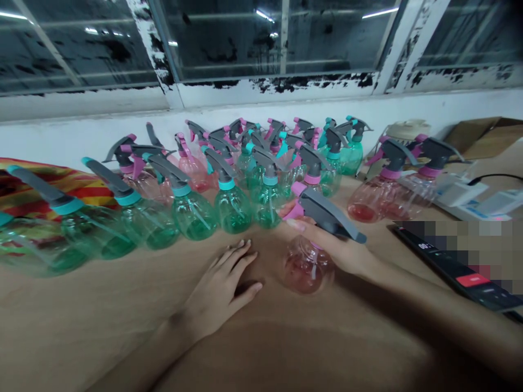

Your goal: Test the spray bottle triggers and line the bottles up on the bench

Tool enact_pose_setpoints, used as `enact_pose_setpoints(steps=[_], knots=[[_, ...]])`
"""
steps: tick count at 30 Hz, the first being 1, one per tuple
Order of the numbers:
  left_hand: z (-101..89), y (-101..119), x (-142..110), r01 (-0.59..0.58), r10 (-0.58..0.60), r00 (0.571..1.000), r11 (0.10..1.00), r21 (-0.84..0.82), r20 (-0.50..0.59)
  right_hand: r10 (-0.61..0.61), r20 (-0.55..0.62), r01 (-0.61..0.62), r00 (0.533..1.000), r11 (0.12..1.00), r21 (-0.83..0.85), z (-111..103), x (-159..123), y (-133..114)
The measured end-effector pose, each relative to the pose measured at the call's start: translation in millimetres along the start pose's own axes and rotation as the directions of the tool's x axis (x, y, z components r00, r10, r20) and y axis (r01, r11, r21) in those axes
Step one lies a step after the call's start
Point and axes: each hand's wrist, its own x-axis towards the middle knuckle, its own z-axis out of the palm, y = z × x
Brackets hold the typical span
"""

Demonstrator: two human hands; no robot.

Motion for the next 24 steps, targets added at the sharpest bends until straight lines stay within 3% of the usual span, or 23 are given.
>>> enact_pose_setpoints(steps=[6,15,24], knots=[[-1.2,0.5,0.5,0.018,-0.018,1.000,1.000,-0.007,0.005,0.000,0.038,-0.002,0.999,0.999,0.047,-1.0,0.2,0.2],[-0.4,-0.2,0.5,0.005,-0.005,1.000,1.000,0.002,0.003,-0.040,-0.013,0.039,0.999,0.998,-0.045,0.8,2.4,0.2],[0.6,0.4,1.1,0.038,-0.038,0.999,0.999,-0.006,0.009,-0.004,-0.078,-0.004,0.997,0.995,-0.101,2.7,-2.7,-4.1]])
